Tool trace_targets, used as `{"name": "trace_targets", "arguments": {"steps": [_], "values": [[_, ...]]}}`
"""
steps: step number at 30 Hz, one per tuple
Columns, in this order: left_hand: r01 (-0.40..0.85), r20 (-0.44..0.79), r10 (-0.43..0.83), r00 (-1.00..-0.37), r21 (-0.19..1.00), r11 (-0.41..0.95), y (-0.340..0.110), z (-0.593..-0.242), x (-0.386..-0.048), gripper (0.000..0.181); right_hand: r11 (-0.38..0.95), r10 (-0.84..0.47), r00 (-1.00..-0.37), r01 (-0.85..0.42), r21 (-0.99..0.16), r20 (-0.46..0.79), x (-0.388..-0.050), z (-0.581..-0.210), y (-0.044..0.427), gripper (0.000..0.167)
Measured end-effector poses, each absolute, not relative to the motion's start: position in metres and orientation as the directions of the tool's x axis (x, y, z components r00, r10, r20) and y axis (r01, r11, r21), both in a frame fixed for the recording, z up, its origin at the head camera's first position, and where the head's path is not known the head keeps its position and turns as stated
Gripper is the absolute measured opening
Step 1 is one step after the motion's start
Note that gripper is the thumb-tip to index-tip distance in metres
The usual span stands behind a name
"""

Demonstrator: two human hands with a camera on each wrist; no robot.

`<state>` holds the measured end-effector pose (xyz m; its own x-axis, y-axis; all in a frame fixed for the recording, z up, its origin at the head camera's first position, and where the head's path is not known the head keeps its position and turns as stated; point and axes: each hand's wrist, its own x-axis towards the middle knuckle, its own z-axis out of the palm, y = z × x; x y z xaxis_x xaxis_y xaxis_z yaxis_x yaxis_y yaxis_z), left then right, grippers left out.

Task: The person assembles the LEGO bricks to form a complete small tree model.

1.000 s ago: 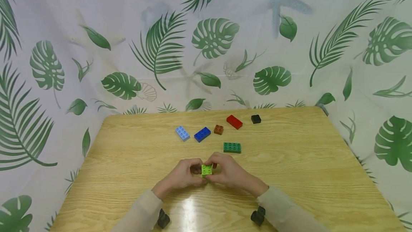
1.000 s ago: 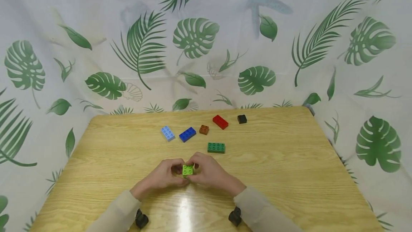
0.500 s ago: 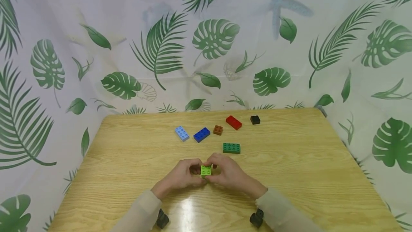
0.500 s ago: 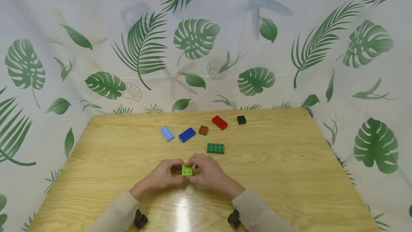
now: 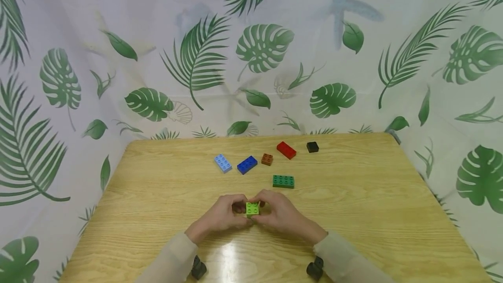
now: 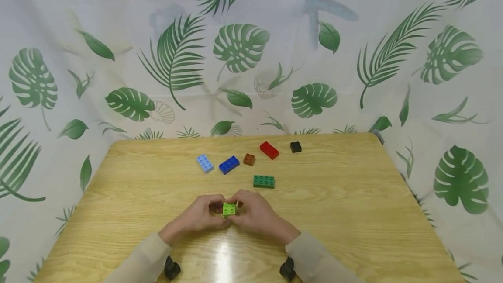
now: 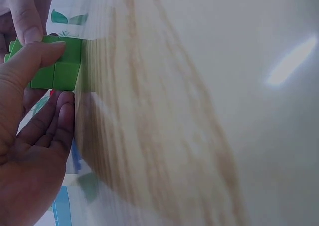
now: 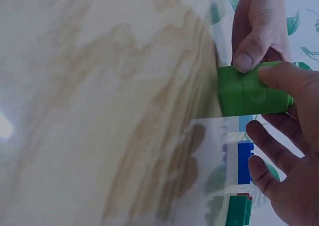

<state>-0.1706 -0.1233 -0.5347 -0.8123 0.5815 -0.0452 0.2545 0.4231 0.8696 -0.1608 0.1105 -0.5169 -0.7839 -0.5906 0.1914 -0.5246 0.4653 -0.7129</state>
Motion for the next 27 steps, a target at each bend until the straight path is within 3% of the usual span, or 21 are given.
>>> {"name": "trace_targets", "arguments": {"steps": [13, 27], "values": [[0.222, -0.095, 0.559, -0.823, 0.853, 0.472, -0.132, -0.529, -0.169, 0.052, 0.481, -0.577, -0.8, -0.495, -0.723, 0.164, -0.16, -0.517, 0.11, 0.036], [0.227, 0.025, 0.388, -0.921, 0.845, 0.485, -0.161, -0.519, -0.191, 0.043, 0.506, -0.58, -0.8, -0.5, -0.703, 0.151, -0.16, -0.519, 0.11, 0.039]]}}
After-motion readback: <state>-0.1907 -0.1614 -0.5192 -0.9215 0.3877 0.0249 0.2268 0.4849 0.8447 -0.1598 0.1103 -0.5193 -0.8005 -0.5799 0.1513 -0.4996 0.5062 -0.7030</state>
